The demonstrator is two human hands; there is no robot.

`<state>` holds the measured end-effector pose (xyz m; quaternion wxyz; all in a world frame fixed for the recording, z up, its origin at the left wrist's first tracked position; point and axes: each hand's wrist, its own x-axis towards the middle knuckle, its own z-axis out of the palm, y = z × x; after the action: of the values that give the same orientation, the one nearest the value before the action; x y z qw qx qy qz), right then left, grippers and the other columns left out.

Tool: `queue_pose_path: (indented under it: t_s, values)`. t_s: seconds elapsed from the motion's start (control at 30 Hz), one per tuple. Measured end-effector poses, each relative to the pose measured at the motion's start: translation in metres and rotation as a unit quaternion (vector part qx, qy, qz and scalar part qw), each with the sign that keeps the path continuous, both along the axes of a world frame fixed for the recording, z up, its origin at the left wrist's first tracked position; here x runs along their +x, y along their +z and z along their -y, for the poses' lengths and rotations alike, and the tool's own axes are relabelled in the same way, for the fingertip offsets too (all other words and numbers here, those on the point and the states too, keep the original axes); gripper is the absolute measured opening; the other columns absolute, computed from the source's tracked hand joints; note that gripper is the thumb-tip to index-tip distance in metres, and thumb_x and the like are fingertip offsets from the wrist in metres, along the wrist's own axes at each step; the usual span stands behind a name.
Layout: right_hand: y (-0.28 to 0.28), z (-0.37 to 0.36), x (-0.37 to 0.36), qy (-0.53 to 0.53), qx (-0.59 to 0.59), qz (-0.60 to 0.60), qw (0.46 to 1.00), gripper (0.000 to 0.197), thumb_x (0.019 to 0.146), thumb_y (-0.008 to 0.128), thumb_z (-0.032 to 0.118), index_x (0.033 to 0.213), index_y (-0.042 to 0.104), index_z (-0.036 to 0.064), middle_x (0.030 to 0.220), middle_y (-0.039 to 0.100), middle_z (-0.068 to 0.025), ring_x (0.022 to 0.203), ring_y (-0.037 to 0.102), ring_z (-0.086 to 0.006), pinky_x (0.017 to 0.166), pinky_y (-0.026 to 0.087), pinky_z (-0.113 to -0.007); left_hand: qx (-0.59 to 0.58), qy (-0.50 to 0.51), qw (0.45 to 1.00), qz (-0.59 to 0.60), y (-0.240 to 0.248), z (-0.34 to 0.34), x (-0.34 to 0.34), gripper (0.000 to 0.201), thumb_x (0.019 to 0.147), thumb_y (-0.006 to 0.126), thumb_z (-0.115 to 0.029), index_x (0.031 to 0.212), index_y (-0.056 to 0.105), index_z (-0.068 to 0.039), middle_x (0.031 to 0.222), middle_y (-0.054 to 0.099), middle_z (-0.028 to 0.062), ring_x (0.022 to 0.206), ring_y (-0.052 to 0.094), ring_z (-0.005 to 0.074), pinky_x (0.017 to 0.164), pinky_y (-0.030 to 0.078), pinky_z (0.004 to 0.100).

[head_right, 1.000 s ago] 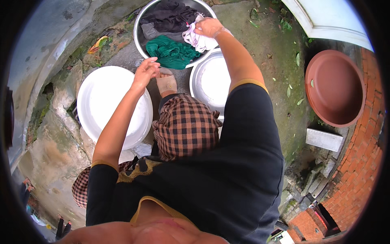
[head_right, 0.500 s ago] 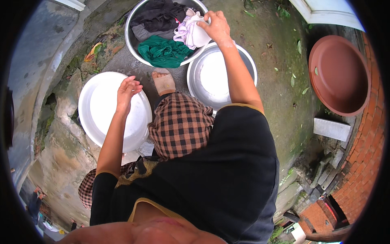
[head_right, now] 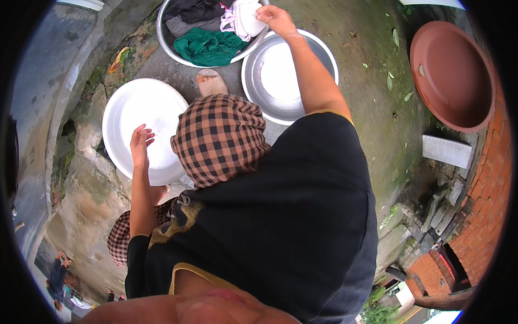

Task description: The person washes clothes in a bucket of soapy water by hand, scrubbing and wringing out a striped shirt, a grey shirt, a black garment, and two cloths. They then use a brush to scrub a yellow cloth over the bucket.

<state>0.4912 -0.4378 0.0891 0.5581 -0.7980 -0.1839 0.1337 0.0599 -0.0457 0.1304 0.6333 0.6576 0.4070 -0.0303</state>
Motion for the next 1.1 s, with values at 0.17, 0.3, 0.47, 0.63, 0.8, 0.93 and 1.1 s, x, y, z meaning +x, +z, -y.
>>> queue_pose_path:
  t_s: [0.17, 0.3, 0.47, 0.63, 0.8, 0.93, 1.1]
  values:
    - [-0.012, 0.134, -0.113, -0.316, -0.079, 0.029, 0.945, 0.013, 0.084, 0.066, 0.015, 0.088, 0.067, 0.003, 0.077, 0.065, -0.0011, 0.07, 0.057, -0.0083, 0.067, 0.047, -0.024, 0.033, 0.113, 0.992, -0.048, -0.019, -0.047, -0.08, 0.031, 0.092, 0.049, -0.014, 0.121, 0.052, -0.004, 0.105, 0.06, 0.0099, 0.092, 0.06, 0.0204, 0.077, 0.05, 0.0312]
    - [-0.049, 0.164, -0.202, -0.423, 0.06, -0.03, 0.904, 0.008, 0.087, 0.058, 0.005, 0.094, 0.062, 0.0035, 0.073, 0.058, 0.0009, 0.064, 0.054, -0.0091, 0.062, 0.045, -0.022, 0.082, 0.189, 0.975, -0.089, -0.035, -0.064, -0.12, 0.03, 0.089, 0.052, -0.015, 0.118, 0.054, -0.005, 0.103, 0.061, 0.0078, 0.089, 0.059, 0.017, 0.072, 0.051, 0.0296]
    - [-0.007, 0.068, -0.189, -0.361, 0.147, -0.067, 0.918, 0.008, 0.088, 0.058, 0.01, 0.097, 0.059, 0.009, 0.084, 0.059, 0.0016, 0.068, 0.056, -0.0094, 0.057, 0.041, -0.022, 0.089, 0.165, 0.979, -0.074, -0.023, -0.094, -0.119, 0.031, 0.086, 0.057, -0.015, 0.116, 0.056, -0.007, 0.098, 0.061, 0.0042, 0.083, 0.058, 0.0141, 0.066, 0.05, 0.0286]
    - [0.166, -0.127, -0.121, 0.051, 0.128, -0.053, 0.989, 0.022, 0.092, 0.057, 0.016, 0.11, 0.059, 0.0034, 0.09, 0.061, -0.0015, 0.079, 0.058, -0.01, 0.069, 0.046, -0.022, 0.12, 0.153, 0.981, 0.01, 0.061, -0.148, -0.114, 0.033, 0.088, 0.057, -0.019, 0.119, 0.056, -0.008, 0.102, 0.062, 0.0039, 0.088, 0.059, 0.0149, 0.073, 0.05, 0.0307]
    - [0.291, -0.314, -0.198, 0.416, -0.072, 0.084, 0.903, 0.028, 0.091, 0.057, 0.026, 0.113, 0.061, 0.0077, 0.097, 0.06, -0.001, 0.088, 0.056, -0.0096, 0.078, 0.041, -0.023, 0.181, 0.179, 0.94, 0.225, 0.216, -0.192, -0.236, 0.027, 0.083, 0.062, -0.017, 0.106, 0.057, -0.004, 0.092, 0.057, 0.0053, 0.081, 0.054, 0.0157, 0.073, 0.046, 0.03]
    - [0.294, -0.388, -0.243, 0.553, -0.177, 0.127, 0.804, 0.03, 0.092, 0.056, 0.025, 0.114, 0.058, 0.0056, 0.097, 0.057, 0.001, 0.085, 0.052, -0.0084, 0.073, 0.04, -0.022, 0.35, 0.258, 0.894, 0.113, 0.276, -0.135, -0.381, 0.027, 0.089, 0.058, -0.017, 0.113, 0.056, -0.005, 0.093, 0.06, 0.0032, 0.084, 0.055, 0.0118, 0.073, 0.048, 0.0292]
    - [0.259, -0.451, -0.3, 0.67, -0.256, 0.122, 0.686, 0.025, 0.091, 0.056, 0.02, 0.112, 0.057, 0.0067, 0.09, 0.057, 0.0034, 0.078, 0.051, -0.0067, 0.067, 0.04, -0.022, 0.338, 0.447, 0.814, -0.155, 0.231, 0.027, -0.603, 0.032, 0.087, 0.06, -0.027, 0.114, 0.062, -0.01, 0.103, 0.065, 0.0061, 0.091, 0.061, 0.0152, 0.078, 0.049, 0.0298]
